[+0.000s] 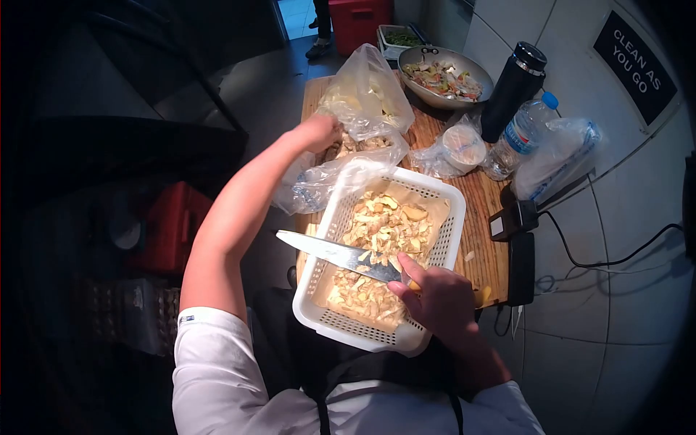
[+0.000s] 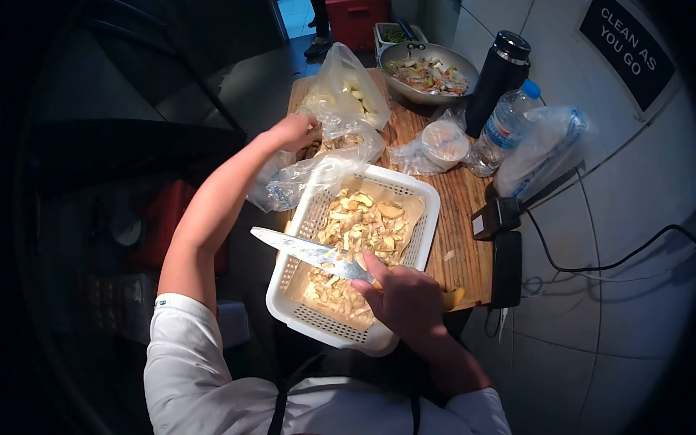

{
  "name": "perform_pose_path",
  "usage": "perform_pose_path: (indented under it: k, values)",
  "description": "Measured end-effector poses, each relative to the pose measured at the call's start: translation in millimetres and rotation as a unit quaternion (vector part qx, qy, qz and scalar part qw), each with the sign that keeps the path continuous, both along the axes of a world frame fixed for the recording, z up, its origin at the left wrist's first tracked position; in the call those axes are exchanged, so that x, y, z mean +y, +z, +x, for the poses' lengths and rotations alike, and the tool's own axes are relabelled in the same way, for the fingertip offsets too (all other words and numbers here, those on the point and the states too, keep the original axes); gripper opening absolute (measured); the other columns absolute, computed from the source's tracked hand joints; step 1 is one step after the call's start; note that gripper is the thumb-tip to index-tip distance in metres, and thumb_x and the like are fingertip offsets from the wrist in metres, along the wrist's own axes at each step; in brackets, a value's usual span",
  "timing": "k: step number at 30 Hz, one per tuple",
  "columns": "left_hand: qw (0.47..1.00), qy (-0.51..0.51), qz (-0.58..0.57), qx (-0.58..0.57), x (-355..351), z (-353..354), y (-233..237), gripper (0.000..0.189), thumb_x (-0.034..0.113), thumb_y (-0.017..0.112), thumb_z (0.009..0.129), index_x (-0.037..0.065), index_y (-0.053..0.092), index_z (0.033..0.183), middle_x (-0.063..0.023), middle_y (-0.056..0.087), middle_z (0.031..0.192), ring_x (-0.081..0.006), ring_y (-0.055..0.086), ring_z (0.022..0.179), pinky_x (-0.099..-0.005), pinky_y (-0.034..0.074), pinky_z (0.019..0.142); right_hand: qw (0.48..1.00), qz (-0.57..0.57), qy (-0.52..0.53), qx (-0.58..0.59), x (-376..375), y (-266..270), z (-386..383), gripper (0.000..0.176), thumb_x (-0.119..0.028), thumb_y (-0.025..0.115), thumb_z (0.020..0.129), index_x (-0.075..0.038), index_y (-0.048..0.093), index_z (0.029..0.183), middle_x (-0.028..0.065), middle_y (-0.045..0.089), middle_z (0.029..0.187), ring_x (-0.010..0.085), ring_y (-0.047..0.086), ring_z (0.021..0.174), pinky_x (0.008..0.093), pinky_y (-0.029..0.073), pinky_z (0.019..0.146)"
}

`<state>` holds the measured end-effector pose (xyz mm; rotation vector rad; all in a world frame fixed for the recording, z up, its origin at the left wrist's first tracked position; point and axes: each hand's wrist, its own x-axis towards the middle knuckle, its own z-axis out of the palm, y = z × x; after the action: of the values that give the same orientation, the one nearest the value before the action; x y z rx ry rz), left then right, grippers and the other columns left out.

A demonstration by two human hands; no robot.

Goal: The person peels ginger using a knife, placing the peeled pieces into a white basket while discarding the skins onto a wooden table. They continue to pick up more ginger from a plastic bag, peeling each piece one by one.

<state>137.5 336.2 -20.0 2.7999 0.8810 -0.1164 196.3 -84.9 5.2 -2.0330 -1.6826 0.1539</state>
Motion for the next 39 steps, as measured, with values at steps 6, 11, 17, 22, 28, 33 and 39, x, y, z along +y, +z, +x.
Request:
perform_pose_path:
  k: [6,11,17,22,28,33,39]
  values:
    - [0.869,0.020,-0.472,-0.150,5.6,-51.8,46.5,0.039,0.002,0.063,0.095,-0.002,0.051,0.131,-0.0035,0.065,0.092,-0.0131,0.063,0.083,-0.0275,0.052,0.074,1.000,0.002,-0.021,-0.013,0.4,4.3,-3.4,0.046,-0.046,0.073,0.086,-0.014,0.070,0.120,0.0063,0.056,0.060,0.0247,0.061,0.055,0.0387,0.050,0.054]
    - [0.765,-0.027,-0.575,-0.290,-53.5,-91.4,93.3,0.054,0.012,0.078,0.086,0.002,0.050,0.132,-0.0032,0.065,0.099,-0.0122,0.064,0.086,-0.0247,0.051,0.075,0.997,0.054,-0.043,-0.046,-1.3,-1.7,-7.8,0.046,-0.046,0.074,0.085,-0.015,0.072,0.119,0.0074,0.062,0.066,0.0257,0.065,0.061,0.0376,0.052,0.057]
    - [0.611,-0.052,-0.646,-0.454,-165.2,-133.7,112.8,0.071,0.025,0.084,0.081,0.007,0.045,0.137,-0.0048,0.066,0.102,-0.0137,0.066,0.082,-0.0223,0.053,0.065,0.990,0.000,-0.095,0.104,-1.2,14.0,-11.7,0.043,-0.043,0.071,0.090,-0.013,0.071,0.121,0.0110,0.073,0.086,0.0330,0.071,0.076,0.0418,0.055,0.069]
    - [0.442,0.004,-0.663,-0.604,-242.3,-161.7,89.3,0.045,0.019,0.063,0.098,0.011,0.042,0.138,-0.0139,0.060,0.117,-0.0231,0.067,0.093,-0.0279,0.059,0.074,0.977,0.031,-0.143,0.158,-11.6,12.8,-13.7,0.042,-0.041,0.070,0.091,-0.013,0.071,0.122,0.0159,0.073,0.087,0.0359,0.071,0.078,0.0413,0.055,0.070]
    - [0.326,0.109,-0.648,-0.680,-266.7,-162.1,57.0,0.027,0.021,0.057,0.102,0.012,0.048,0.126,-0.0133,0.060,0.118,-0.0221,0.065,0.098,-0.0281,0.058,0.081,0.961,0.111,-0.112,0.228,-22.1,15.9,-23.4,0.039,-0.030,0.073,0.091,-0.007,0.070,0.122,0.0195,0.074,0.096,0.0312,0.074,0.088,0.0359,0.056,0.077]
    - [0.327,0.149,-0.636,-0.683,-274.0,-151.1,34.0,0.023,0.018,0.057,0.103,0.013,0.047,0.123,-0.0080,0.061,0.110,-0.0214,0.064,0.096,-0.0325,0.056,0.082,0.949,0.147,-0.083,0.267,-22.6,26.1,-37.6,0.037,-0.021,0.075,0.090,-0.004,0.069,0.123,0.0194,0.074,0.105,0.0256,0.074,0.099,0.0324,0.056,0.084]
    - [0.355,0.178,-0.603,-0.692,-287.7,-151.4,21.9,0.026,0.017,0.060,0.101,0.013,0.047,0.123,-0.0068,0.062,0.107,-0.0193,0.065,0.090,-0.0303,0.054,0.075,0.954,0.152,-0.077,0.248,-14.6,14.3,-32.0,0.039,-0.028,0.075,0.090,-0.005,0.070,0.122,0.0207,0.073,0.108,0.0289,0.072,0.102,0.0330,0.055,0.086]
